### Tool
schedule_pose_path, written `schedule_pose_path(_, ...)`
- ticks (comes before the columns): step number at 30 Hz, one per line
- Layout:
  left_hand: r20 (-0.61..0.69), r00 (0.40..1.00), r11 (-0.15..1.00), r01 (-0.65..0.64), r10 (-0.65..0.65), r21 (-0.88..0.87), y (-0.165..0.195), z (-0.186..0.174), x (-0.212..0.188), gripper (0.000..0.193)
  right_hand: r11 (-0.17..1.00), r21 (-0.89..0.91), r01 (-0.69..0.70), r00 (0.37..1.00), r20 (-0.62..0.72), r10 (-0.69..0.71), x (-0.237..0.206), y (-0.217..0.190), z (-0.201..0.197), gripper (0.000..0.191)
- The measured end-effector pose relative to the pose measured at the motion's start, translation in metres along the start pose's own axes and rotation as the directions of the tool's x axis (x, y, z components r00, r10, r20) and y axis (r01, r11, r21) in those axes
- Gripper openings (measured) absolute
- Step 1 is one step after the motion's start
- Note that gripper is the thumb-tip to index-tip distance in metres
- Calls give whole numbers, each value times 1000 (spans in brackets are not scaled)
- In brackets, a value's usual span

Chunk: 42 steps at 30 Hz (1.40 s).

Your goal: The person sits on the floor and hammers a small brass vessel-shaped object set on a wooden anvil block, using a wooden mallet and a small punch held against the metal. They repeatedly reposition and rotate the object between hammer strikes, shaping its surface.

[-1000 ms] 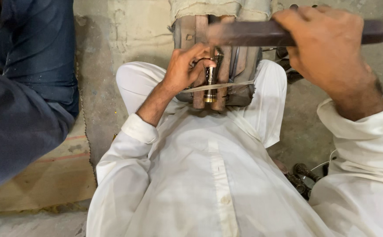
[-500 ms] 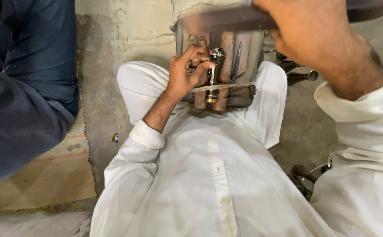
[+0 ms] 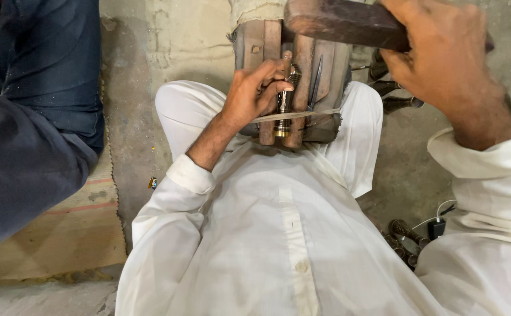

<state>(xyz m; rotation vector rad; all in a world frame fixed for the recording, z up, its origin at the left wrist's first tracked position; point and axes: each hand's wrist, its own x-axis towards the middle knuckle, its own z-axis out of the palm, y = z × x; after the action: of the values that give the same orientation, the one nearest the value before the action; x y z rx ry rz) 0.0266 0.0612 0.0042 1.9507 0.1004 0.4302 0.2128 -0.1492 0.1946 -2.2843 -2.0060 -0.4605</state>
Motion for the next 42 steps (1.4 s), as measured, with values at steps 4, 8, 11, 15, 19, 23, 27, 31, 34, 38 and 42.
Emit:
schedule_pose_path(4,-16,981,979,-191,193,66,11,-5,5,30,995,-103,-10,997,73,18,-18,0,-7,48)
schedule_pose_path(8,75,979,974,-196,189,110,19,-13,11,29,994,-91,-52,991,121,63,-28,-5,-10,46)
schedule_pose_path(11,133,965,968,-237,226,77,22,-19,14,25,992,-53,-111,987,115,116,-35,-8,-11,43)
schedule_pose_path(15,203,950,966,-254,239,51,23,-23,15,30,993,33,-111,991,77,108,-42,-14,-5,45)
schedule_pose_path(19,227,936,957,-286,268,51,22,-26,12,41,976,106,-191,980,78,184,-54,-15,-3,39)
schedule_pose_path(23,208,928,945,-325,309,43,21,-27,8,46,974,116,-196,980,5,197,-67,-15,7,39)
schedule_pose_path(27,213,958,973,-215,193,83,19,-25,5,47,872,416,-258,951,-48,305,-74,-9,12,31)
schedule_pose_path(31,172,949,962,-272,264,19,12,-22,2,47,937,260,-235,964,-61,258,-66,-10,4,36)
schedule_pose_path(34,129,954,962,-265,272,-65,4,-22,-3,39,986,-34,-163,980,109,166,-55,-20,2,46)
schedule_pose_path(38,-19,989,977,-150,149,-153,-5,-13,-6,21,985,-32,-169,965,199,172,-42,-14,3,46)
schedule_pose_path(42,-8,1000,991,-21,20,-133,-6,-4,-9,26,979,118,-164,972,191,139,-35,-2,4,51)
